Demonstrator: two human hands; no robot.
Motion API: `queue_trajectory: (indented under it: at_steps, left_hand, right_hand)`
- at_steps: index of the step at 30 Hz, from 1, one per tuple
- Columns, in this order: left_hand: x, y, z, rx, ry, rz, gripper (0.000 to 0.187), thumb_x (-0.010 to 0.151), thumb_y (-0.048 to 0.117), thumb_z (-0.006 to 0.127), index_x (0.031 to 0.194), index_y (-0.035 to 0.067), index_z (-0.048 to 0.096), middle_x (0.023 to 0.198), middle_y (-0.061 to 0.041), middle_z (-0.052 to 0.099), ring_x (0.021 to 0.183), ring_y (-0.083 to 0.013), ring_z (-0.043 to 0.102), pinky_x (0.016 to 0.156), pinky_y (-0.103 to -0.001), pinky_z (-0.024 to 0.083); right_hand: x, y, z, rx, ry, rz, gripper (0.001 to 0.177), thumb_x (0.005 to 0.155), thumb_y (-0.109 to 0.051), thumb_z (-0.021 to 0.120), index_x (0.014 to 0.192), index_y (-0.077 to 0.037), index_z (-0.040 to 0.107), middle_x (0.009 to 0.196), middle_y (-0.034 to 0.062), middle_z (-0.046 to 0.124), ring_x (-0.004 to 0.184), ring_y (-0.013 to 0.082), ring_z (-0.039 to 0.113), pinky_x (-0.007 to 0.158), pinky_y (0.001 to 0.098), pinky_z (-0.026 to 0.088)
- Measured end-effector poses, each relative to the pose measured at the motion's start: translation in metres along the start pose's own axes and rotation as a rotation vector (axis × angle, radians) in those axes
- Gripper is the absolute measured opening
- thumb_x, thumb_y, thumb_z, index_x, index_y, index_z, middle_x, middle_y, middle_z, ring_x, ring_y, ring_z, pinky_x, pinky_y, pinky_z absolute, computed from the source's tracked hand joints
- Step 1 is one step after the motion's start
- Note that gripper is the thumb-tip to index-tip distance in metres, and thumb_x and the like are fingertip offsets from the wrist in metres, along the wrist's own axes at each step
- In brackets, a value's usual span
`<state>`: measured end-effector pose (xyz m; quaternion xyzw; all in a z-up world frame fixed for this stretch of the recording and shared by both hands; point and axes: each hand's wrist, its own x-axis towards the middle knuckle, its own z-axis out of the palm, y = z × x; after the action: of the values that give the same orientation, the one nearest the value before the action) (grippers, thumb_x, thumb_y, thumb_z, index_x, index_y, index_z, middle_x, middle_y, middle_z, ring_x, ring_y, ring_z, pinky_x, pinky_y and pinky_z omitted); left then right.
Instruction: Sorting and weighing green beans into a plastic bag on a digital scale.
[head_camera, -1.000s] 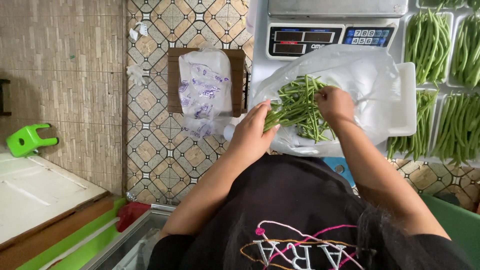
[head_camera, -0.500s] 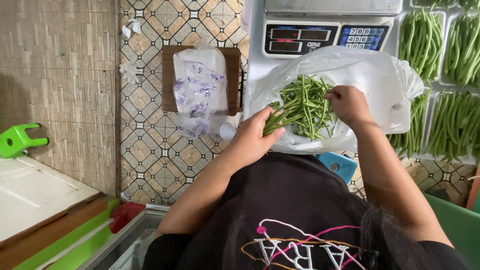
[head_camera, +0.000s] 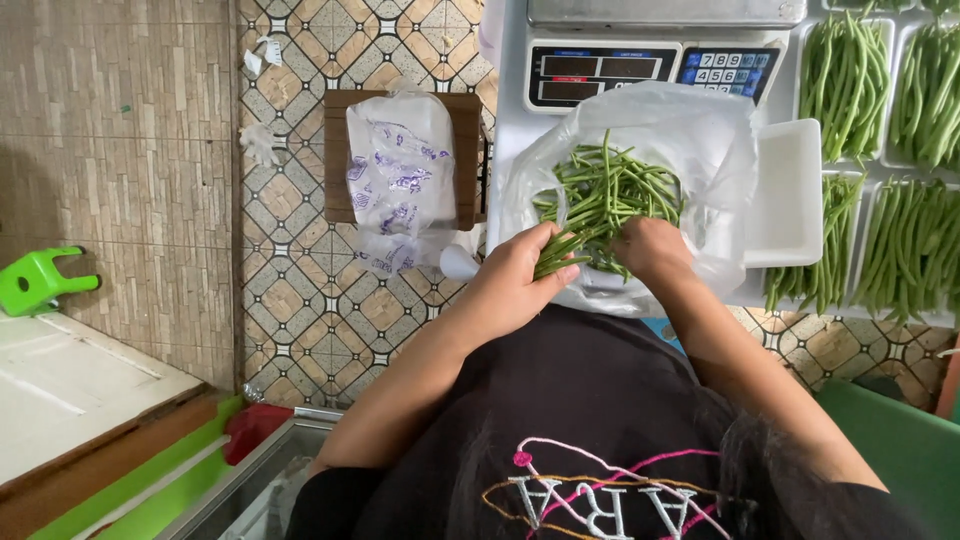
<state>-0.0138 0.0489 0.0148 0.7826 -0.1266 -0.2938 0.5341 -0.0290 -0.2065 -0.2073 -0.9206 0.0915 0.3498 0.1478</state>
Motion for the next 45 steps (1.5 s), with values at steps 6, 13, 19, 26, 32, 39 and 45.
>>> queue_trajectory:
  at_steps: [6,13,19,26,32,39,45]
  left_hand:
    - [0.001,0.003,-0.002,-0.072,0.049,-0.053,0.01,0.096,0.021,0.067,0.099,0.013,0.062,0.079,-0.007,0.062,0.079,-0.0211,0.063,0.073,-0.037,0.052]
    - [0.014,0.005,0.004,-0.211,0.14,-0.044,0.012,0.095,0.023,0.07,0.095,0.014,0.063,0.078,0.001,0.064,0.081,-0.0104,0.06,0.075,-0.029,0.051]
    - [0.023,0.019,0.017,-0.561,0.074,-0.069,0.019,0.093,0.02,0.073,0.102,0.008,0.062,0.082,0.003,0.062,0.069,-0.0031,0.058,0.069,-0.023,0.056]
    - [0.047,0.032,0.039,-0.855,0.146,0.019,0.027,0.094,0.022,0.073,0.108,0.005,0.057,0.083,0.003,0.054,0.058,0.0015,0.051,0.064,-0.021,0.053]
    - [0.055,0.043,0.05,-0.914,0.229,0.149,0.028,0.097,0.026,0.072,0.108,0.004,0.058,0.078,0.001,0.052,0.057,-0.0046,0.055,0.06,-0.024,0.055]
    - [0.061,0.044,0.047,-0.988,0.2,0.213,0.025,0.101,0.022,0.068,0.099,-0.002,0.06,0.059,-0.01,0.049,0.043,-0.0151,0.053,0.034,-0.036,0.055]
    - [0.06,0.043,0.021,-0.968,0.335,0.156,0.014,0.104,0.028,0.058,0.107,0.015,0.061,0.088,-0.005,0.065,0.068,-0.0054,0.049,0.055,-0.017,0.038]
  right_hand:
    - [-0.027,0.017,-0.038,0.334,0.062,0.056,0.038,0.093,-0.046,0.068,0.123,-0.024,0.074,0.107,0.0104,0.076,0.108,0.0362,0.07,0.092,0.0517,0.056]
    - [-0.12,-0.012,-0.12,1.067,0.081,-0.214,0.022,0.097,-0.003,0.064,0.115,0.008,0.071,0.08,0.0128,0.062,0.072,0.0164,0.051,0.06,0.0259,0.043]
    - [-0.119,-0.003,-0.12,1.246,0.081,-0.555,0.018,0.104,-0.003,0.057,0.108,0.01,0.069,0.079,0.0147,0.059,0.074,0.0197,0.053,0.066,0.032,0.048]
    - [-0.146,-0.027,-0.141,1.272,0.072,-0.652,0.02,0.104,-0.004,0.055,0.106,0.011,0.069,0.082,0.0161,0.062,0.076,0.0221,0.056,0.069,0.0362,0.051]
    - [-0.154,-0.034,-0.14,1.238,0.008,-0.705,0.021,0.102,-0.005,0.056,0.098,0.009,0.072,0.076,0.015,0.064,0.071,0.0209,0.057,0.067,0.0355,0.052]
    - [-0.144,-0.028,-0.13,1.274,0.015,-0.663,0.019,0.098,-0.002,0.06,0.096,0.011,0.074,0.075,0.0164,0.066,0.069,0.0209,0.058,0.066,0.0354,0.053]
    - [-0.14,-0.011,-0.146,1.485,0.099,-0.453,0.019,0.102,-0.012,0.06,0.113,-0.001,0.072,0.115,0.0079,0.073,0.081,0.0156,0.063,0.074,0.0289,0.053]
